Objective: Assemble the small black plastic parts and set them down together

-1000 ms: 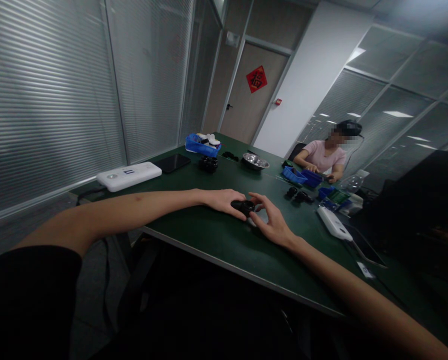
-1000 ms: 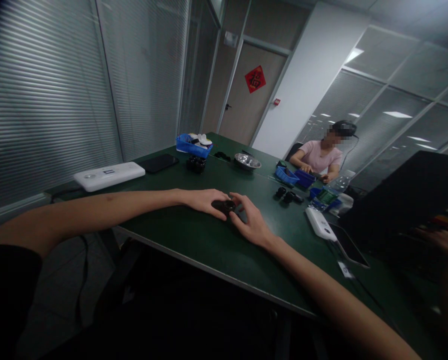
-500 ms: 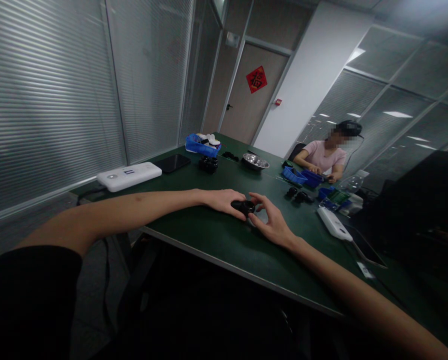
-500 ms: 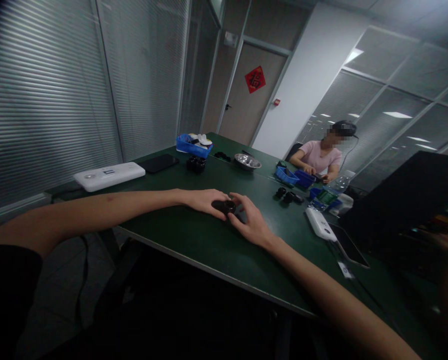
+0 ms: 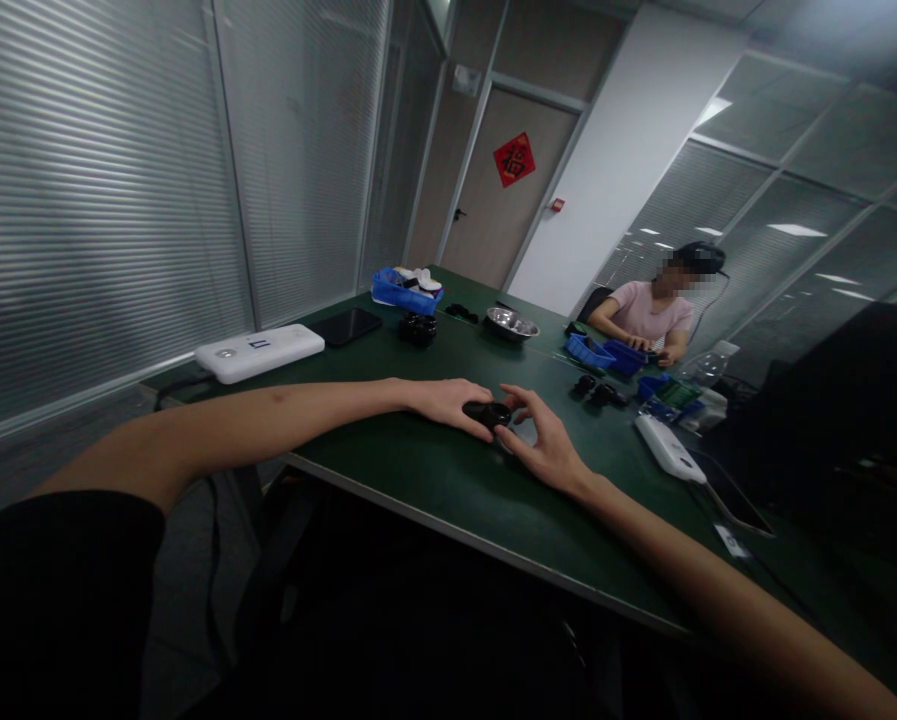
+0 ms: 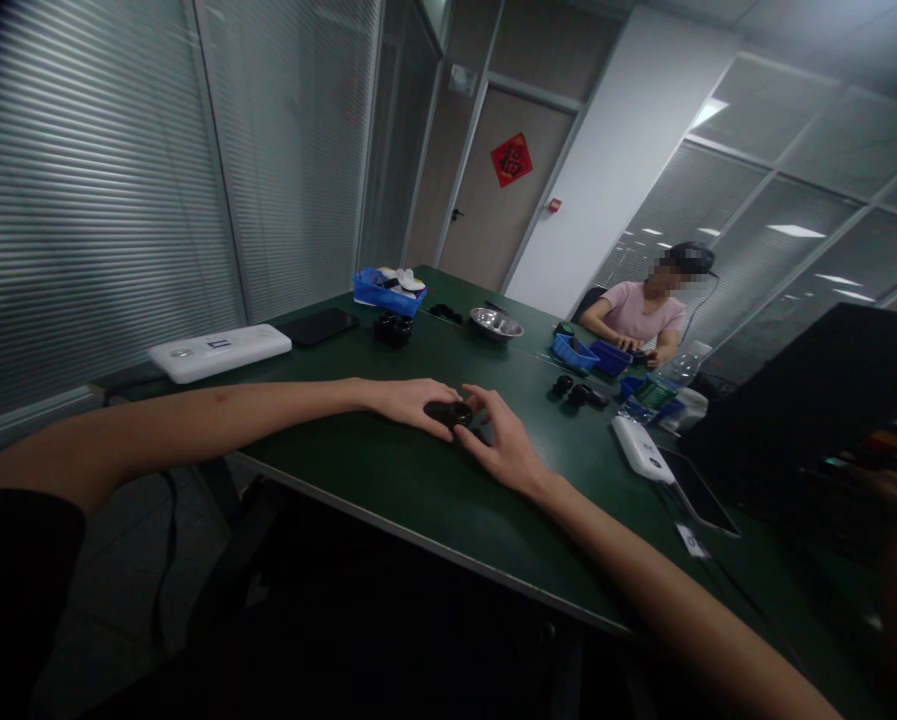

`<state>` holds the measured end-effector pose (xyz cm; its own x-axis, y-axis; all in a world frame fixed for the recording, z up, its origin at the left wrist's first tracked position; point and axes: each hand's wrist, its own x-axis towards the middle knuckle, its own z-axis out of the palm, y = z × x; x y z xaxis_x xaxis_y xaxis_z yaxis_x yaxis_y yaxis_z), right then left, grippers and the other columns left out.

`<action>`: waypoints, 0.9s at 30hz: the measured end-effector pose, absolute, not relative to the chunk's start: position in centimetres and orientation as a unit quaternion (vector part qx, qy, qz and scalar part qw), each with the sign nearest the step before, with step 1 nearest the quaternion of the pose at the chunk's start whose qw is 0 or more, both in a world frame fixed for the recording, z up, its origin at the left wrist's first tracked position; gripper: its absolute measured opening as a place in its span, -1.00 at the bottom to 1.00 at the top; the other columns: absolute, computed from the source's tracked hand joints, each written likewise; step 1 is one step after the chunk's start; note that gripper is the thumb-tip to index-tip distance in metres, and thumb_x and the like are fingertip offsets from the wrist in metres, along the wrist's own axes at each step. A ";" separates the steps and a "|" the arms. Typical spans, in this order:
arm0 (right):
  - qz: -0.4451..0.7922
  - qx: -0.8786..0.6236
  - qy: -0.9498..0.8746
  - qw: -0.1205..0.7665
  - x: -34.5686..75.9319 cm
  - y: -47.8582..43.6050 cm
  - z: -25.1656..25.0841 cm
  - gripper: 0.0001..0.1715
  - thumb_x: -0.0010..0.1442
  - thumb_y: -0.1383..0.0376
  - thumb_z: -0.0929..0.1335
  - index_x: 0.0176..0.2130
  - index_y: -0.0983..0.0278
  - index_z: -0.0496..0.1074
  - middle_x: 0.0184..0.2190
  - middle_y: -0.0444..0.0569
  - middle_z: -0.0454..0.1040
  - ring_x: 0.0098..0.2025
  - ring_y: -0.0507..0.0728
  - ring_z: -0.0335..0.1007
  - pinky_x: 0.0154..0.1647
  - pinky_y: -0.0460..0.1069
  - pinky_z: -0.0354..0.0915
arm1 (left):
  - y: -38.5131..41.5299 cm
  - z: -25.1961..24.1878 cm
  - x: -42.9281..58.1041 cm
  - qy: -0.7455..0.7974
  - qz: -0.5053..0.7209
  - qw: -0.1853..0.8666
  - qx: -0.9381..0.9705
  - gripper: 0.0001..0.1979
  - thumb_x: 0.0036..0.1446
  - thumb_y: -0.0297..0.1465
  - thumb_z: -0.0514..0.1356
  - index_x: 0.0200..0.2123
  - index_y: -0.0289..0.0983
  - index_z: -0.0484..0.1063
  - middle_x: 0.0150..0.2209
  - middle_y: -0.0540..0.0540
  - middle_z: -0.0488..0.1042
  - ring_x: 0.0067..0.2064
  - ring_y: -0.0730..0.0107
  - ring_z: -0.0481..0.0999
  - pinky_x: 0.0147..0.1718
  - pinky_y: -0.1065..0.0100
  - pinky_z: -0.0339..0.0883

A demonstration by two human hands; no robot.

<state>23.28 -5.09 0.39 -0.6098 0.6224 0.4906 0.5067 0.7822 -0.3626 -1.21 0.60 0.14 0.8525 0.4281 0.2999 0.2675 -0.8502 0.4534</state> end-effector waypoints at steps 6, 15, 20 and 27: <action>0.095 -0.290 -0.901 0.307 23.3 -5.1 0.4 -0.39 0.38 0.16 0.34 0.33 0.14 0.18 0.04 0.08 0.45 0.06 0.28 0.42 0.06 0.22 0.39 | 0.7 0.1 -1.2 0.190 0.194 0.196 0.942 -0.40 0.16 0.12 0.24 0.00 -0.27 0.48 -0.03 -0.16 0.54 -0.04 0.16 0.52 -0.07 0.28 0.28; 0.090 -0.312 -0.894 0.309 23.4 -5.0 0.3 -0.38 0.35 0.15 0.37 0.32 0.13 0.21 -0.02 0.04 0.45 -0.03 0.25 0.44 -0.01 0.17 0.42 | 0.7 0.1 -1.2 0.191 0.195 0.188 0.943 -0.39 0.16 0.13 0.23 0.00 -0.26 0.49 -0.03 -0.17 0.54 -0.05 0.18 0.53 -0.07 0.30 0.28; 0.095 -0.308 -0.896 0.305 23.4 -5.0 0.3 -0.36 0.34 0.17 0.38 0.33 0.13 0.19 0.00 0.05 0.44 -0.01 0.25 0.43 0.00 0.18 0.42 | 0.7 0.1 -1.2 0.195 0.191 0.191 0.943 -0.40 0.16 0.11 0.24 0.01 -0.27 0.48 -0.03 -0.16 0.54 -0.05 0.17 0.53 -0.08 0.29 0.27; 0.093 -0.311 -0.896 0.303 23.4 -5.0 0.3 -0.36 0.34 0.16 0.38 0.33 0.13 0.20 0.01 0.05 0.45 -0.02 0.25 0.44 -0.01 0.17 0.43 | 0.6 0.2 -1.3 0.190 0.195 0.196 0.942 -0.40 0.15 0.10 0.25 0.01 -0.27 0.48 -0.03 -0.17 0.54 -0.05 0.16 0.53 -0.08 0.28 0.28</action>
